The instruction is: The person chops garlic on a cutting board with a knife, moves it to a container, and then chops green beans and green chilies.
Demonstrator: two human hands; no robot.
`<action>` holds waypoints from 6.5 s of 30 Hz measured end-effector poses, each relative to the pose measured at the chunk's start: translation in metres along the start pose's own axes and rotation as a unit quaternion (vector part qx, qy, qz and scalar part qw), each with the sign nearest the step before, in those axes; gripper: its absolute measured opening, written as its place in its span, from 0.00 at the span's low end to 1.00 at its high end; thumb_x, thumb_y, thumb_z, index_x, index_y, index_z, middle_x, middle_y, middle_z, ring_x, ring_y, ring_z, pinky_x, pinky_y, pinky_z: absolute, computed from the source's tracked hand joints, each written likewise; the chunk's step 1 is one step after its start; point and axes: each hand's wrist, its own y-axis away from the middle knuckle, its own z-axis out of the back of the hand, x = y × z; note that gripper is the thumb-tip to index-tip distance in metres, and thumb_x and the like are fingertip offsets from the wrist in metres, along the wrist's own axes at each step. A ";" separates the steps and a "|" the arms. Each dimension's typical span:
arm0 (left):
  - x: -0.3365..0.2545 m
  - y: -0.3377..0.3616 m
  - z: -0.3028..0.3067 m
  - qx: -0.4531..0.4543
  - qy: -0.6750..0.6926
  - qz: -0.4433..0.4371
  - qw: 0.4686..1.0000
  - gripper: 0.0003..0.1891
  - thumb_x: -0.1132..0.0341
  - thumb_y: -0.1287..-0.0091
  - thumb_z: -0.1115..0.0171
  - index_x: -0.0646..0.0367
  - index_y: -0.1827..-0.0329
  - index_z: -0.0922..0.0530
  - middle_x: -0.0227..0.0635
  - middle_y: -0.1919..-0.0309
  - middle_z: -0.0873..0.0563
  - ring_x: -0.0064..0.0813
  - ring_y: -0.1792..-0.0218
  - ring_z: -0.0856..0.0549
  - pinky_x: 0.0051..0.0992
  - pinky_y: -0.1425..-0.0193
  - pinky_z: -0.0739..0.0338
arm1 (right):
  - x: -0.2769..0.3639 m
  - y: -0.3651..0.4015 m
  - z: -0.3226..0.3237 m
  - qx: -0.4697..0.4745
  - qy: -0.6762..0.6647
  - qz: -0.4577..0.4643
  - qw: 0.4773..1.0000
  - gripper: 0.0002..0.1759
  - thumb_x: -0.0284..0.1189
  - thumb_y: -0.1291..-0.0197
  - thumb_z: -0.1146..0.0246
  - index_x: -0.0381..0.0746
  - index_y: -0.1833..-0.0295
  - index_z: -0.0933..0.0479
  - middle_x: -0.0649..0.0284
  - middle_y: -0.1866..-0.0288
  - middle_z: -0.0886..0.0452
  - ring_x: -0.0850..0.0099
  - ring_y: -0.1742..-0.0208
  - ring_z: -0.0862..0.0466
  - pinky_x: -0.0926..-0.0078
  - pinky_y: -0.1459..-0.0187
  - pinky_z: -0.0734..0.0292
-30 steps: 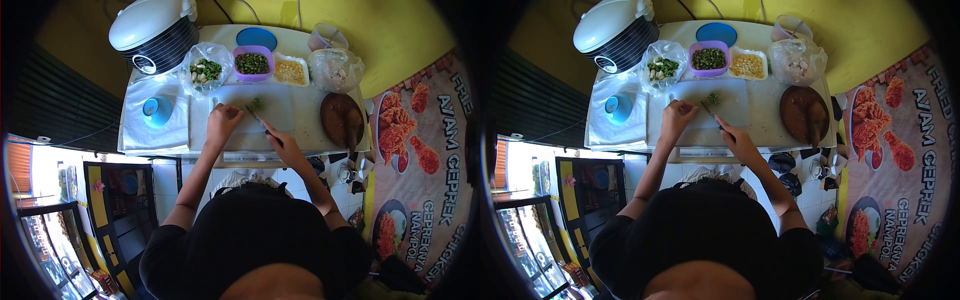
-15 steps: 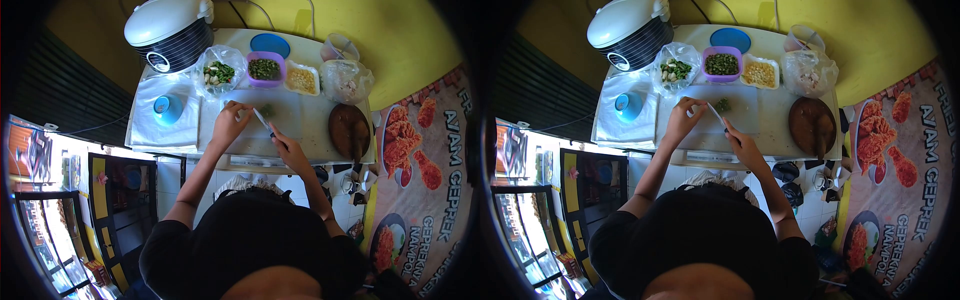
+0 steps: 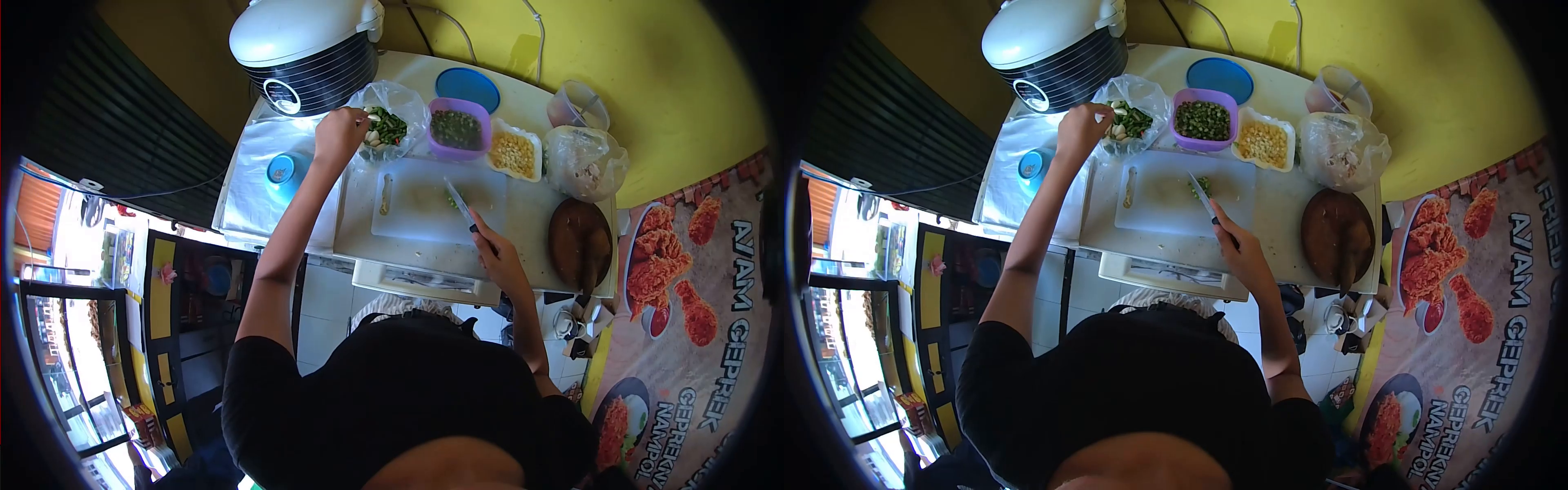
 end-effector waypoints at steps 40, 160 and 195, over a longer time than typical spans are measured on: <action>-0.073 0.119 -0.025 0.131 0.234 -0.061 0.961 0.12 0.71 0.40 0.34 0.58 0.53 0.14 0.39 0.67 0.13 0.28 0.73 0.19 0.26 0.65 0.23 | -0.007 0.002 -0.007 -0.010 0.098 0.060 0.993 0.26 0.31 0.28 0.48 0.53 0.26 0.38 0.72 0.77 0.38 0.81 0.75 0.38 0.83 0.70 0.35; -0.097 0.135 -0.039 0.103 0.251 0.074 0.960 0.09 0.63 0.44 0.32 0.59 0.66 0.13 0.37 0.68 0.14 0.35 0.67 0.14 0.30 0.61 0.21 | -0.022 0.009 -0.043 -0.060 0.326 0.133 0.934 0.37 0.26 0.35 0.46 0.55 0.23 0.49 0.49 0.82 0.25 0.50 0.81 0.23 0.53 0.75 0.28; -0.098 0.146 -0.043 0.058 0.245 0.078 0.965 0.08 0.64 0.45 0.31 0.60 0.70 0.15 0.34 0.72 0.15 0.30 0.69 0.15 0.28 0.64 0.22 | -0.011 0.015 -0.036 -0.003 0.326 0.096 0.940 0.33 0.29 0.32 0.49 0.56 0.23 0.48 0.46 0.81 0.25 0.49 0.79 0.22 0.52 0.72 0.27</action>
